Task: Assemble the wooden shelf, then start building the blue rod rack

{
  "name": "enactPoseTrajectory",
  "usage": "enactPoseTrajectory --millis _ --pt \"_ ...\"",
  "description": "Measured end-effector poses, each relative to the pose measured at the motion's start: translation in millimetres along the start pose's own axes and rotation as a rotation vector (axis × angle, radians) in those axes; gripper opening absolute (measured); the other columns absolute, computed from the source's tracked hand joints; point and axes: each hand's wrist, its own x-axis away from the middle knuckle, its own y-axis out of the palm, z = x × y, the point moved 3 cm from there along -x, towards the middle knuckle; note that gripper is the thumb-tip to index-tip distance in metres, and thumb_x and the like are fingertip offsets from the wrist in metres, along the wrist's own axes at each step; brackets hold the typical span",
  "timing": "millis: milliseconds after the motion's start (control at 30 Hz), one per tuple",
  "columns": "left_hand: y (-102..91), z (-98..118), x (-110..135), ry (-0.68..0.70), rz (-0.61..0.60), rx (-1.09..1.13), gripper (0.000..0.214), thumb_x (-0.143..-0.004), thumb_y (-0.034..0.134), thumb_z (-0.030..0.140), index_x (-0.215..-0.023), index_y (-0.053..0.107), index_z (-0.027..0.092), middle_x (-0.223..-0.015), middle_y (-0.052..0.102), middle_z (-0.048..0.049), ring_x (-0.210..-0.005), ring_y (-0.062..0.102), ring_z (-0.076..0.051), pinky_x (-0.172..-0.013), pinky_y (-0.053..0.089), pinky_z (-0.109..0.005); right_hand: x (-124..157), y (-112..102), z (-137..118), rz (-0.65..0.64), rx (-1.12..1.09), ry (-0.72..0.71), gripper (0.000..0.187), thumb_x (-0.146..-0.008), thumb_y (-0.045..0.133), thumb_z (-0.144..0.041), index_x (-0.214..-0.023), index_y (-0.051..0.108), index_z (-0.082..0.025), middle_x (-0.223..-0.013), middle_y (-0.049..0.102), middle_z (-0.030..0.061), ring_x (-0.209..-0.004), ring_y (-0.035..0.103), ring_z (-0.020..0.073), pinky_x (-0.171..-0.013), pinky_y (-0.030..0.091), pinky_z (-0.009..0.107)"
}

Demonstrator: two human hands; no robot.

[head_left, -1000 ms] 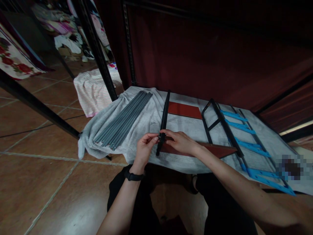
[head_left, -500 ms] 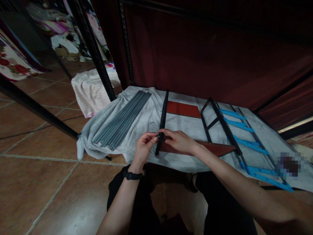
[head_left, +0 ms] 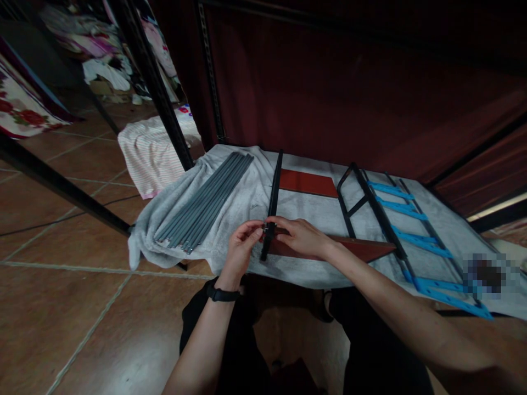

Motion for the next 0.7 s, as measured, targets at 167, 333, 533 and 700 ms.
enactPoseTrajectory --millis 167,333,533,700 --pt "-0.7 -1.5 -2.2 0.019 0.071 -0.038 0.022 -0.075 0.077 0.034 -0.089 0.071 0.019 -0.073 0.064 0.0008 -0.063 0.056 -0.009 -0.064 0.046 -0.023 -0.1 1.2 0.4 0.0 0.008 -0.004 0.053 -0.092 0.051 -0.025 -0.144 0.043 -0.032 -0.129 0.065 0.0008 -0.112 0.065 0.0228 -0.094 0.049 0.036" --pt "-1.7 -1.7 -2.1 0.003 0.023 -0.058 0.019 -0.07 0.079 0.028 -0.085 0.072 0.018 -0.076 0.067 -0.0001 -0.067 0.057 -0.01 -0.068 0.047 -0.023 0.1 1.8 1.1 0.005 0.012 -0.009 0.053 -0.092 0.051 -0.025 -0.144 0.043 -0.033 -0.131 0.064 -0.0003 -0.114 0.064 0.0216 -0.096 0.048 0.035" --pt "2.1 3.8 0.1 0.011 0.009 0.03 0.03 -0.075 0.076 0.034 -0.101 0.069 0.021 -0.089 0.069 -0.003 -0.071 0.061 -0.012 -0.068 0.049 -0.025 0.6 0.6 -0.7 -0.004 0.003 -0.002 0.053 -0.092 0.05 -0.026 -0.144 0.043 -0.033 -0.131 0.064 -0.0008 -0.115 0.064 0.022 -0.096 0.048 0.035" --pt "0.7 -0.2 -3.1 0.036 0.04 -0.095 0.017 -0.072 0.079 0.029 -0.083 0.07 0.018 -0.069 0.063 0.0017 -0.062 0.055 -0.009 -0.064 0.046 -0.022 0.4 1.1 0.0 -0.007 0.012 0.0 0.052 -0.092 0.05 -0.027 -0.144 0.043 -0.032 -0.133 0.063 -0.0001 -0.117 0.062 0.0223 -0.099 0.047 0.035"
